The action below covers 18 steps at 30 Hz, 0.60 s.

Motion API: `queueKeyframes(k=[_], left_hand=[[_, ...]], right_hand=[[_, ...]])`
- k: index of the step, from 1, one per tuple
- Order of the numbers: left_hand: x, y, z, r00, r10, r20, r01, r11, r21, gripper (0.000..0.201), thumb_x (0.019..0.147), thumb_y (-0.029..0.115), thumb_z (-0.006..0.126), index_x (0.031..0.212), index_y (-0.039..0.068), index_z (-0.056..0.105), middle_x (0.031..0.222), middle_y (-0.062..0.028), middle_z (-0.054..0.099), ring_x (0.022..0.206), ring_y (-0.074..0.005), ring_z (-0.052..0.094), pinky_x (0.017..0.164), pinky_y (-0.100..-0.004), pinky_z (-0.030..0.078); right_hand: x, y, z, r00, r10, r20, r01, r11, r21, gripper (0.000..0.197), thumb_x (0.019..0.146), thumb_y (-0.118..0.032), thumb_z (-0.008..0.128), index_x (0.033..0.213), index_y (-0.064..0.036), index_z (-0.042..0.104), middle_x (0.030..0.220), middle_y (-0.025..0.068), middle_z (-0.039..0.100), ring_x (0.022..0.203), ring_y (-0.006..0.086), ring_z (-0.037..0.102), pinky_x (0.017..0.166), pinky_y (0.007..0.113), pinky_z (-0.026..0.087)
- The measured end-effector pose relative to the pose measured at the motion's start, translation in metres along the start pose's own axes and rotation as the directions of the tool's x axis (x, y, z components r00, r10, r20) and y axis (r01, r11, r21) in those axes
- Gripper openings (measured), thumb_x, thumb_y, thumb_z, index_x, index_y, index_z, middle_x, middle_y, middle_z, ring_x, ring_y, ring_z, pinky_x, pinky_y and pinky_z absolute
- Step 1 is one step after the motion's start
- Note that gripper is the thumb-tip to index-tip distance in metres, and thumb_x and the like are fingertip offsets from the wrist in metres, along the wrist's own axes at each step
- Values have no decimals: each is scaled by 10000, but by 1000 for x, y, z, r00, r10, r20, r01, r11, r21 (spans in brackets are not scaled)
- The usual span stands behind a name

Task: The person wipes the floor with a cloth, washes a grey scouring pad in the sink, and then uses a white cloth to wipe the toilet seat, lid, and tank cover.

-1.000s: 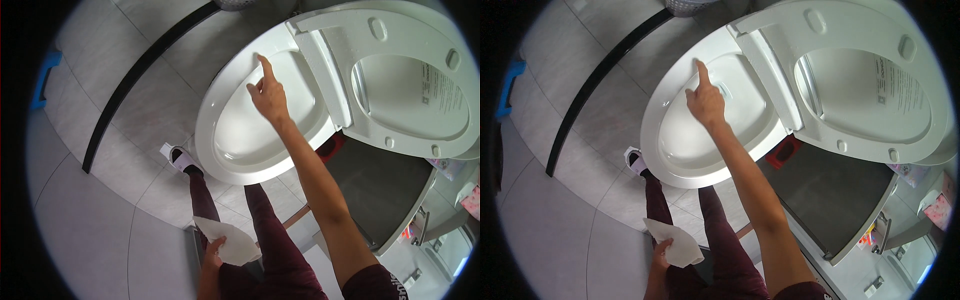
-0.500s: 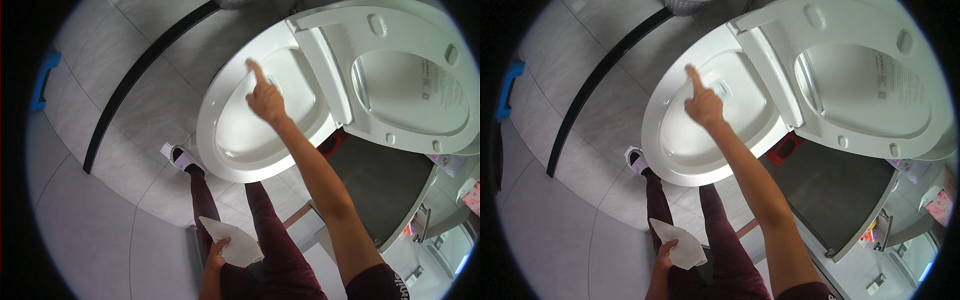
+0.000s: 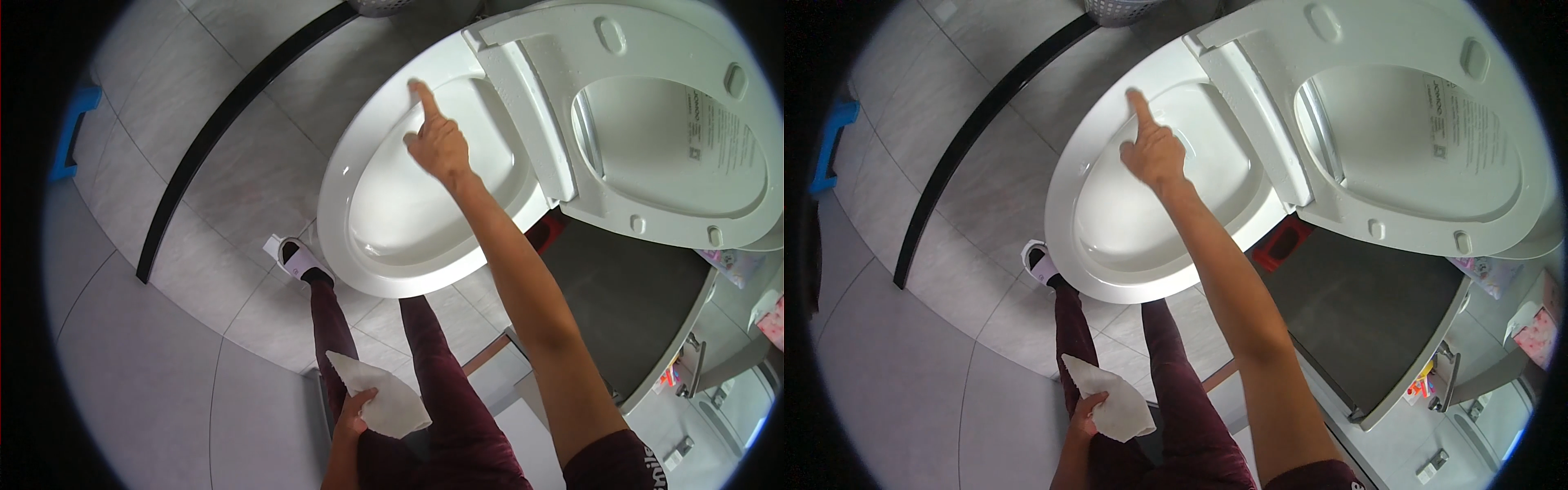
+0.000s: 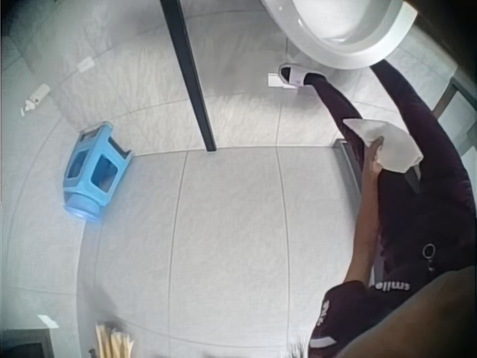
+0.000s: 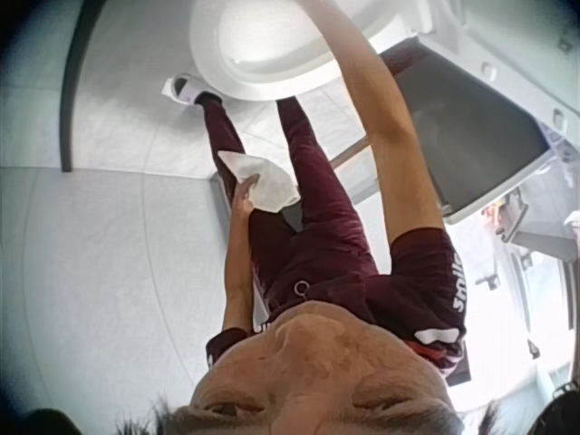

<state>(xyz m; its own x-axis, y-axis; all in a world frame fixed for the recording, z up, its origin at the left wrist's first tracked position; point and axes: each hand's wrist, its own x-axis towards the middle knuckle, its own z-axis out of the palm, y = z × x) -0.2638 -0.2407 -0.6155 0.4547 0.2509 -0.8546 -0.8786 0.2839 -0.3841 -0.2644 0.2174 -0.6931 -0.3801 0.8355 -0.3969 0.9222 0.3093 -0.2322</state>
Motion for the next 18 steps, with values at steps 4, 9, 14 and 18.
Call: queueKeyframes(k=[4, 9, 14, 18], left_hand=[[1, -2, -2, 1000, 7, -14, -7, 1000, 4, 331, 750, 42, 593, 1074, 44, 525, 952, -78, 598, 888, -216, 586, 781, -336, 472], [1, -1, 1, 1000, -21, -22, 21, 1000, -5, 336, 752, 31, 587, 1081, 38, 516, 945, -74, 596, 883, -215, 586, 777, -334, 472], [-1, -3, 2, 1000, 13, 4, -13, 1000, 6, 343, 762, 34, 584, 1095, 30, 501, 961, -90, 594, 891, -224, 586, 789, -343, 474], [1, -3, 4, 1000, -4, 7, 4, 1000, 2, 347, 760, 23, 586, 1096, 26, 498, 966, -97, 592, 892, -232, 589, 793, -352, 479]], right_hand=[[-11, -8, 3, 999, -47, 16, 46, 998, 33, 817, 695, -88, 561, 1375, -254, 140, 612, 144, 580, 615, 325, 592, 652, 394, 489], [-9, 0, -5, 998, -67, 23, 67, 998, -13, 801, 689, -119, 561, 1368, -270, 165, 677, 170, 591, 602, 333, 590, 663, 400, 490], [-14, -17, -4, 997, -53, 58, 52, 998, 20, 811, 682, -131, 568, 1369, -268, 161, 740, 181, 604, 626, 341, 592, 685, 397, 491], [-17, -8, 4, 996, -83, 44, 86, 995, -52, 804, 699, -148, 556, 1375, -270, 137, 749, 213, 597, 665, 348, 597, 686, 405, 485]])
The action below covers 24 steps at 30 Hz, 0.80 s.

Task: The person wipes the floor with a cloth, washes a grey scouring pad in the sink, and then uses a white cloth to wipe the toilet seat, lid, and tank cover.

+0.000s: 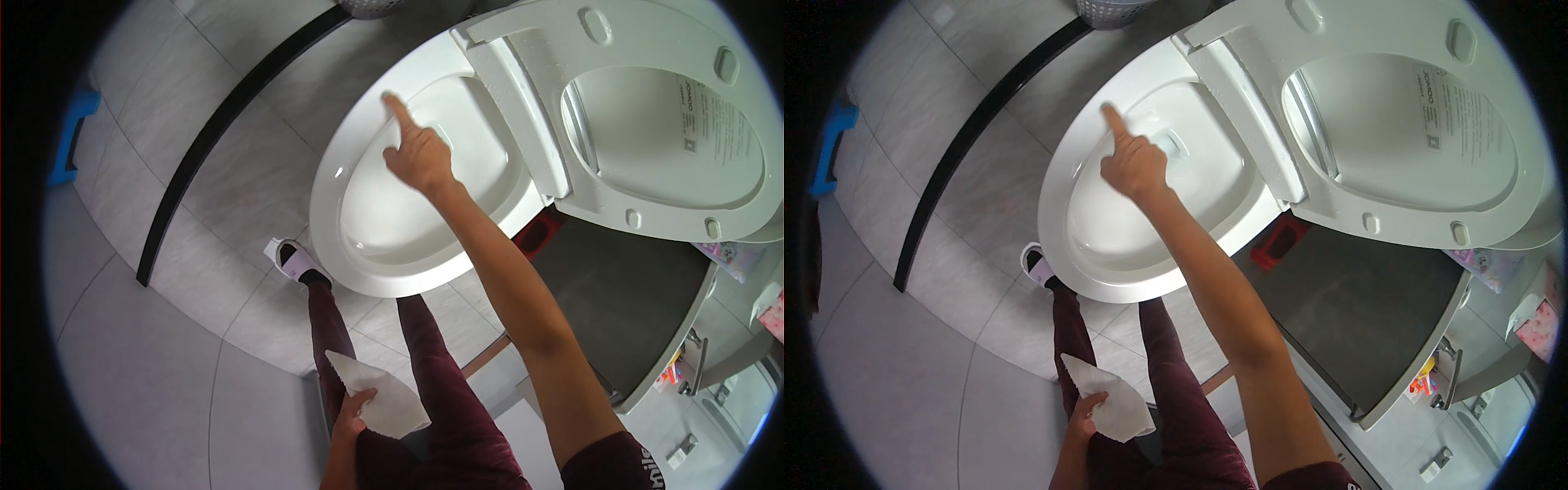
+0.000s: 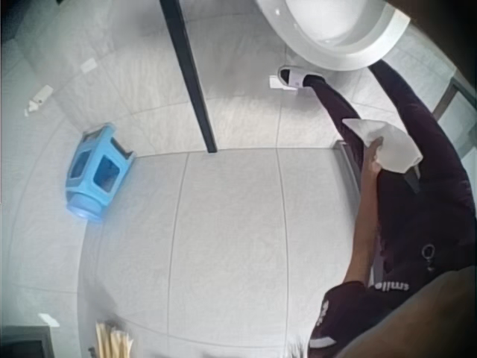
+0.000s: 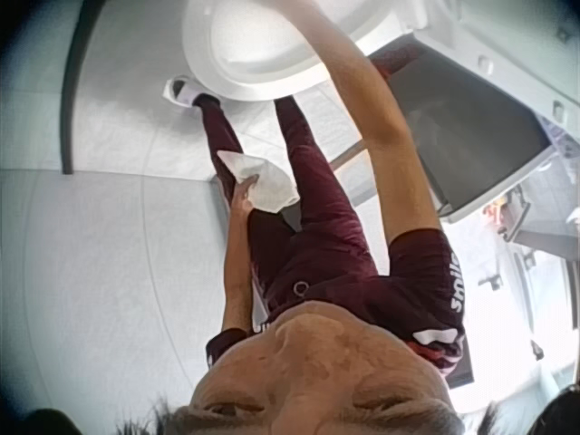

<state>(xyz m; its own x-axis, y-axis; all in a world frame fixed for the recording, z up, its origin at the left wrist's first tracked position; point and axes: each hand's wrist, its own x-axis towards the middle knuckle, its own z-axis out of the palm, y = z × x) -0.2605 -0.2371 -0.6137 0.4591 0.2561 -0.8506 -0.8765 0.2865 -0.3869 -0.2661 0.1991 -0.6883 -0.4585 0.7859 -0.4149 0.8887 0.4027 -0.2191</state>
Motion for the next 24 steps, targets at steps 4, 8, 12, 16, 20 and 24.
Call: queueKeyframes(k=[4, 8, 12, 16, 20, 24], left_hand=[[10, -18, -39, 991, 136, -13, -133, 984, 118, 352, 754, 17, 590, 1094, 26, 501, 971, -97, 592, 890, -234, 591, 785, -353, 483], [4, -6, -4, 999, 27, -43, -24, 997, 70, 348, 751, 22, 592, 1088, 27, 506, 963, -90, 588, 892, -227, 584, 801, -349, 472], [-8, -1, -1, 996, 69, -53, -67, 997, 43, 360, 736, 4, 594, 1085, 27, 507, 952, -81, 587, 869, -221, 583, 777, -345, 476], [-19, 22, 4, 986, 152, -66, -143, 982, 126, 354, 735, 14, 593, 1080, 25, 511, 954, -77, 587, 864, -217, 583, 752, -337, 478], [-34, 59, 23, 974, 205, -95, -166, 935, 312, 304, 745, 47, 582, 1044, 20, 533, 929, -75, 588, 877, -209, 577, 761, -324, 468], [-38, 99, -23, 902, 399, 165, -389, 586, 711, 216, 764, 66, 557, 968, -5, 567, 909, -83, 591, 869, -193, 573, 754, -325, 468]], right_hand=[[12, -1, -11, 991, 132, 2, -129, 968, 217, 788, 716, -162, 560, 1370, -258, 130, 714, 198, 596, 695, 358, 596, 685, 411, 489], [-37, -14, -6, 972, 32, 232, -82, 974, 210, 662, 666, -132, 518, 1295, -250, 345, 783, 222, 585, 762, 371, 581, 720, 443, 461], [-133, -7, 16, 972, -17, 236, -80, 913, 399, 534, 709, -103, 520, 1226, -192, 417, 614, 159, 555, 621, 368, 560, 603, 477, 451], [-227, -15, 18, 931, 89, 355, -241, 879, 412, 460, 758, -98, 510, 1208, -139, 428, 661, 175, 564, 695, 356, 557, 643, 452, 437], [-290, -14, 9, 913, 206, 354, -354, 830, 432, 357, 759, -90, 512, 1114, -117, 516, 729, 168, 600, 684, 336, 580, 633, 405, 461], [-336, -3, -19, 939, 317, 136, -340, 789, 512, 291, 756, -73, 517, 1041, -85, 569, 753, 163, 605, 691, 308, 585, 644, 391, 469]])
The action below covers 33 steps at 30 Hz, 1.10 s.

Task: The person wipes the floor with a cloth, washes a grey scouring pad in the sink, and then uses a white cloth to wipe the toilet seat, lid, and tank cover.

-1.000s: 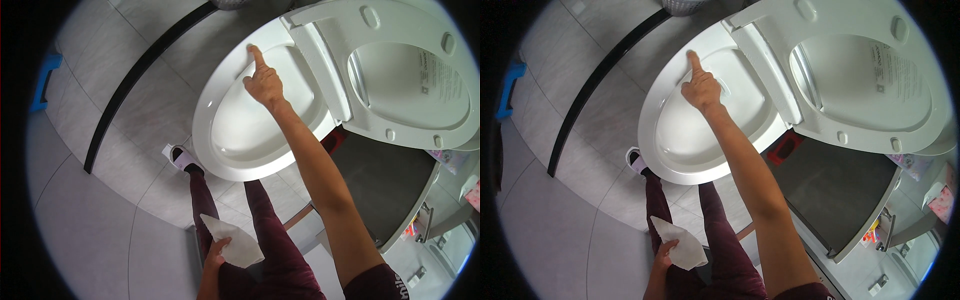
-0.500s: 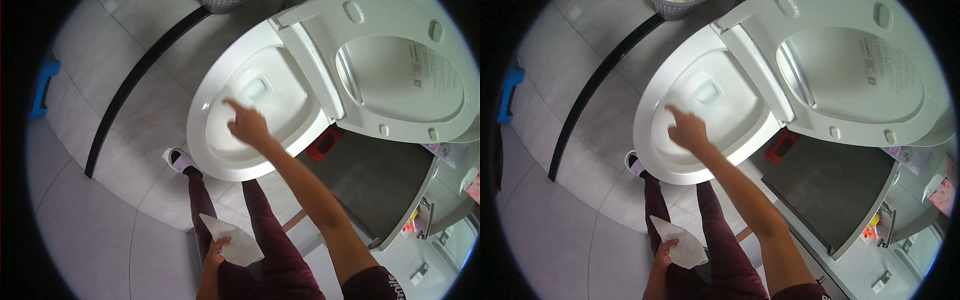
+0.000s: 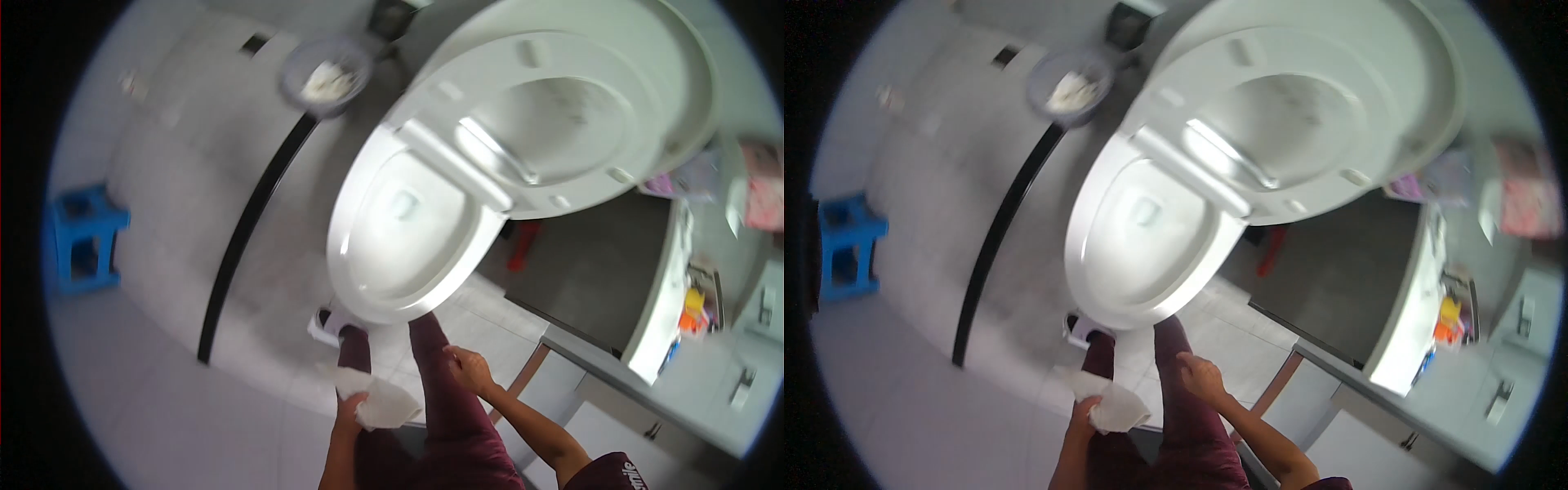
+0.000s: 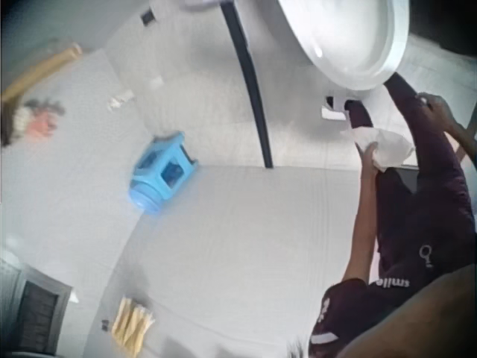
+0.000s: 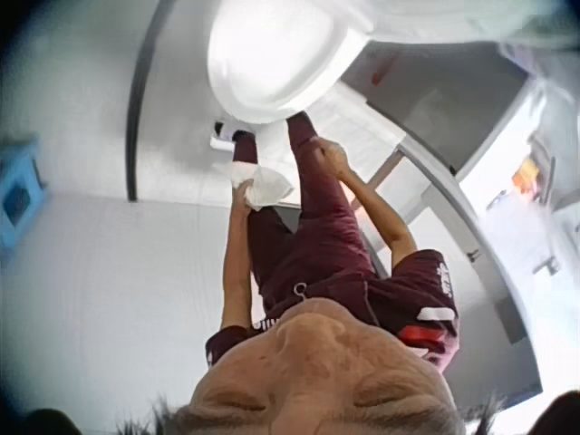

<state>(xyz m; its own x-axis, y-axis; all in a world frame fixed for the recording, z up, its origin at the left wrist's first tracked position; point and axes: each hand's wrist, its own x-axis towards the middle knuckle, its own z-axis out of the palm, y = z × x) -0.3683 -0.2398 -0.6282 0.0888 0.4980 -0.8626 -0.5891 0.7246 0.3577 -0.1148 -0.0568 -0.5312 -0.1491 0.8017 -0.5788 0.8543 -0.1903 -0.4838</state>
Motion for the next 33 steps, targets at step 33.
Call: queueKeyframes(k=[33], left_hand=[[36, 76, 133, 938, -309, -156, 346, 854, 389, 464, 828, 360, 483, 1049, -45, 535, 984, -181, 597, 905, -300, 580, 809, -385, 477]], right_hand=[[54, 212, -561, 395, 283, -874, -104, 959, 264, 564, 584, -353, 759, 1014, -43, 568, 797, 106, 586, 700, 210, 565, 672, 303, 460]])
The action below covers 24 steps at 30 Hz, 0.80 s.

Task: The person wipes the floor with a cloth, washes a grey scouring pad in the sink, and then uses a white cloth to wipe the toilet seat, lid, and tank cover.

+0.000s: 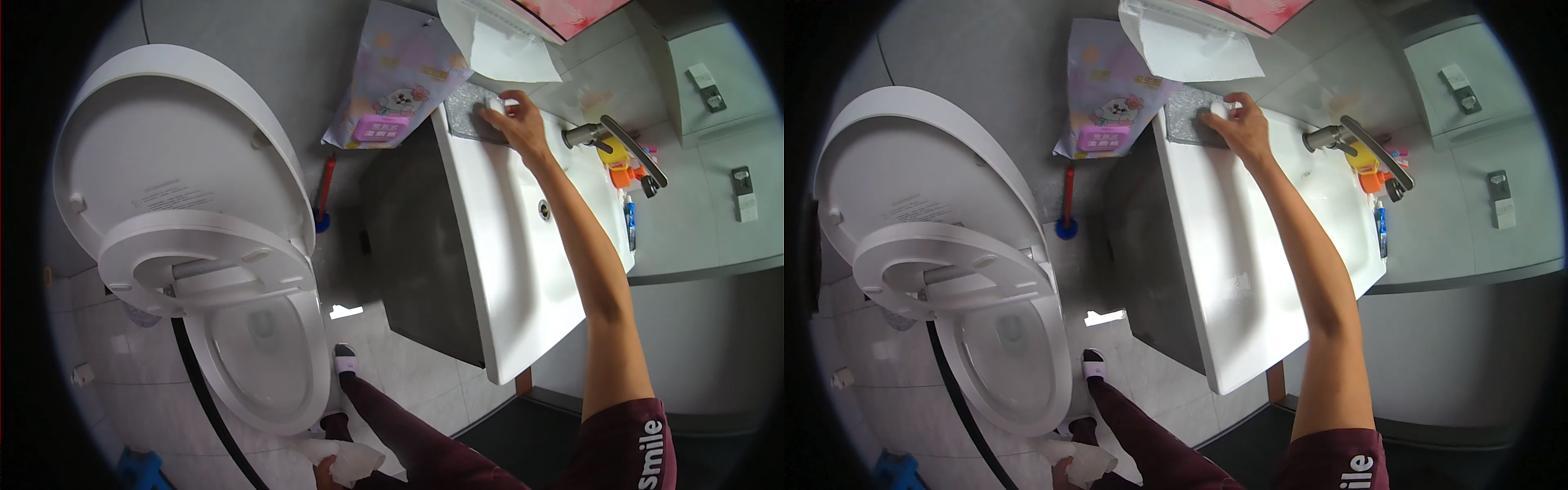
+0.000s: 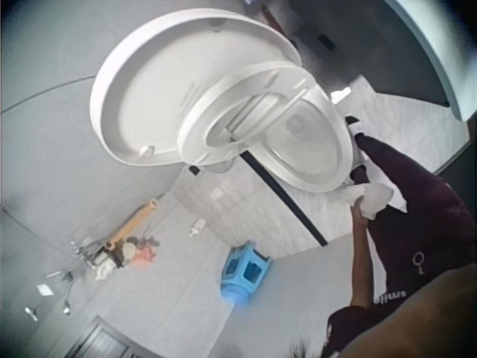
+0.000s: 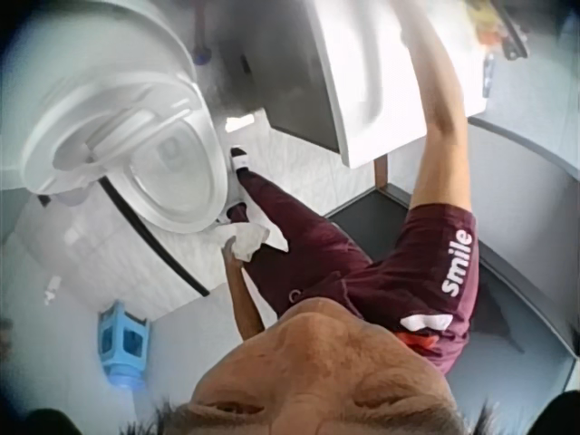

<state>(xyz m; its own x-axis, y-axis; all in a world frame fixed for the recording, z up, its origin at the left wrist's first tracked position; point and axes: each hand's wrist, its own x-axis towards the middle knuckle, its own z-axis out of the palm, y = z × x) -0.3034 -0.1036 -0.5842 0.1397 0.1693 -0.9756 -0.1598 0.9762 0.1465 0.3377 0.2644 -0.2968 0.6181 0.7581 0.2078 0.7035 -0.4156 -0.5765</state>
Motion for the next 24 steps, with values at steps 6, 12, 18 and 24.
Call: queueKeyframes(k=[6, 12, 18, 24], left_hand=[[-26, 34, 1, 990, 142, 18, -142, 971, 190, 434, 829, 318, 470, 1026, -63, 537, 986, -182, 590, 906, -295, 575, 806, -387, 480], [-31, 40, 24, 1000, -6, -29, 6, 1000, -1, 337, 853, 201, 447, 1027, -73, 534, 981, -173, 584, 910, -274, 571, 798, -379, 489], [-8, 23, 7, 997, -24, -70, 20, 998, -52, 309, 847, 132, 461, 1075, -71, 509, 1026, -176, 564, 942, -266, 561, 817, -387, 484], [26, -4, 6, 985, -65, 160, 108, 953, -282, 312, 784, 174, 525, 1009, -42, 543, 972, -158, 584, 869, -294, 575, 769, -429, 469]], right_hand=[[-124, -35, -10, 972, -165, 167, 177, 982, -59, 522, 580, -318, 772, 975, -56, 554, 949, 90, 535, 871, 239, 478, 724, 335, 443], [-108, -7, -24, 989, -142, 34, 143, 988, -53, 573, 714, -483, 638, 1081, -49, 563, 1007, 92, 487, 900, 217, 483, 662, 299, 434], [4, 19, 9, 994, 96, -49, -106, 951, -290, 823, 645, -579, 648, 1151, 48, 482, 1051, 247, 490, 869, 270, 557, 740, 336, 473], [38, 71, -10, 897, 347, 274, -342, 937, -67, 273, 784, -286, 556, 944, -78, 631, 908, 37, 613, 745, 149, 573, 652, 281, 485]])
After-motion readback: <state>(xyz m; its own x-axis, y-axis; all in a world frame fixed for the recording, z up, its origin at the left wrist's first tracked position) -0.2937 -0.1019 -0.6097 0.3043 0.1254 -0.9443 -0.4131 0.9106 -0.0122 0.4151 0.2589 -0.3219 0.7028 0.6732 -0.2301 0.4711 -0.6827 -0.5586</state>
